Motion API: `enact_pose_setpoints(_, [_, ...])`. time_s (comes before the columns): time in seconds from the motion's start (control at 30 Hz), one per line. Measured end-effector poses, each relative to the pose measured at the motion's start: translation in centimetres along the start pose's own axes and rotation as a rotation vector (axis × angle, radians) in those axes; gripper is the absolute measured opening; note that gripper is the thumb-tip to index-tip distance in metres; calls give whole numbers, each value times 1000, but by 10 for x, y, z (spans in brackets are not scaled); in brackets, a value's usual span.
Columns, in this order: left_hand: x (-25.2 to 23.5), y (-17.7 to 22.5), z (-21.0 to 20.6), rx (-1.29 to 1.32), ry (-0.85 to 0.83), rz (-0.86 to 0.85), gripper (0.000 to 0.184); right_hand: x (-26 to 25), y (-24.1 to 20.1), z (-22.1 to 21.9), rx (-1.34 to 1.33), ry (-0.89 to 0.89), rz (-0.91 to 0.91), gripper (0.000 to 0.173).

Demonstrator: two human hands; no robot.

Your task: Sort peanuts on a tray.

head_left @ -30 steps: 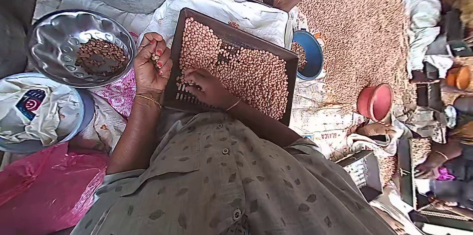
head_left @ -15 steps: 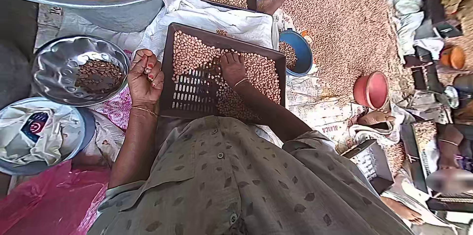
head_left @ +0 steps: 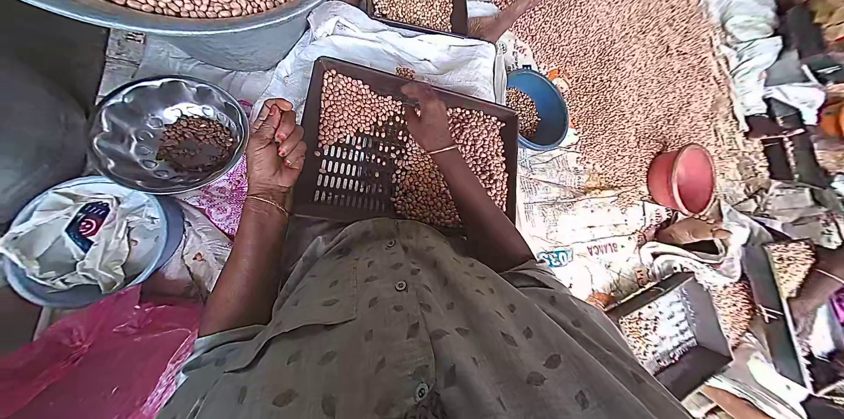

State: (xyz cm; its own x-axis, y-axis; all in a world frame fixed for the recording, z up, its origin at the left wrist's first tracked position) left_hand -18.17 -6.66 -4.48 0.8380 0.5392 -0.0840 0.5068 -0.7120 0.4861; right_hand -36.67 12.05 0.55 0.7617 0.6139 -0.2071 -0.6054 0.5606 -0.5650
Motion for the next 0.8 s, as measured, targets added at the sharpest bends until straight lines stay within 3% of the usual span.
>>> enact_pose_setpoints(0.07, [1, 1, 1, 6, -3, -9, 34, -20, -31, -49, -79, -145, 127, 47])
enact_pose_setpoints(0.17, [0, 1, 3, 22, -1, -8, 34, -23, -56, -106, 57, -402, 267, 66])
enact_pose_setpoints(0.3, [-1, 2, 3, 47, -6, -3, 34, 2, -51, -92, -199, -671, 427, 32])
enact_pose_setpoints(0.37, [-1, 1, 1, 38, -5, -4, 34, 2, -22, -58, -393, -645, 302, 28])
enact_pose_setpoints(0.47, [-2, 2, 1, 68, -22, -4, 32, -4, 26, -14, -428, -369, 78, 23])
enact_pose_setpoints(0.57, [-2, 1, 0, 100, -72, -10, 27, 4, 29, -7, -523, -268, -94, 26])
enact_pose_setpoints(0.63, [-2, 0, 0, 93, -92, 0, 26, 18, 3, -24, -585, -378, -123, 25])
enact_pose_setpoints(0.73, [-2, 0, -1, 85, -110, 12, 24, 51, -38, -65, -528, -766, -47, 31])
enact_pose_setpoints(0.8, [-1, -1, -2, 81, -118, 24, 23, 62, -30, -86, -436, -929, -95, 27])
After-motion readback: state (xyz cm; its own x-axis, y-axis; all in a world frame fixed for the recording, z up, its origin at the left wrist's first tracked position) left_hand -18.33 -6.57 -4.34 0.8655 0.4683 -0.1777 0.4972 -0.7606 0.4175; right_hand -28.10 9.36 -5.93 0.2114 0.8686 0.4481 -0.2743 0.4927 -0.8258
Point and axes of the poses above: each hand's wrist, its own x-axis away from the middle knuckle, its own z-axis out of the back of the hand, y = z × x, the point moved 8 cm from there along -x, towards the middle knuckle, and after that the axes turned 3 degrees about -z, right-handed, at the moved point
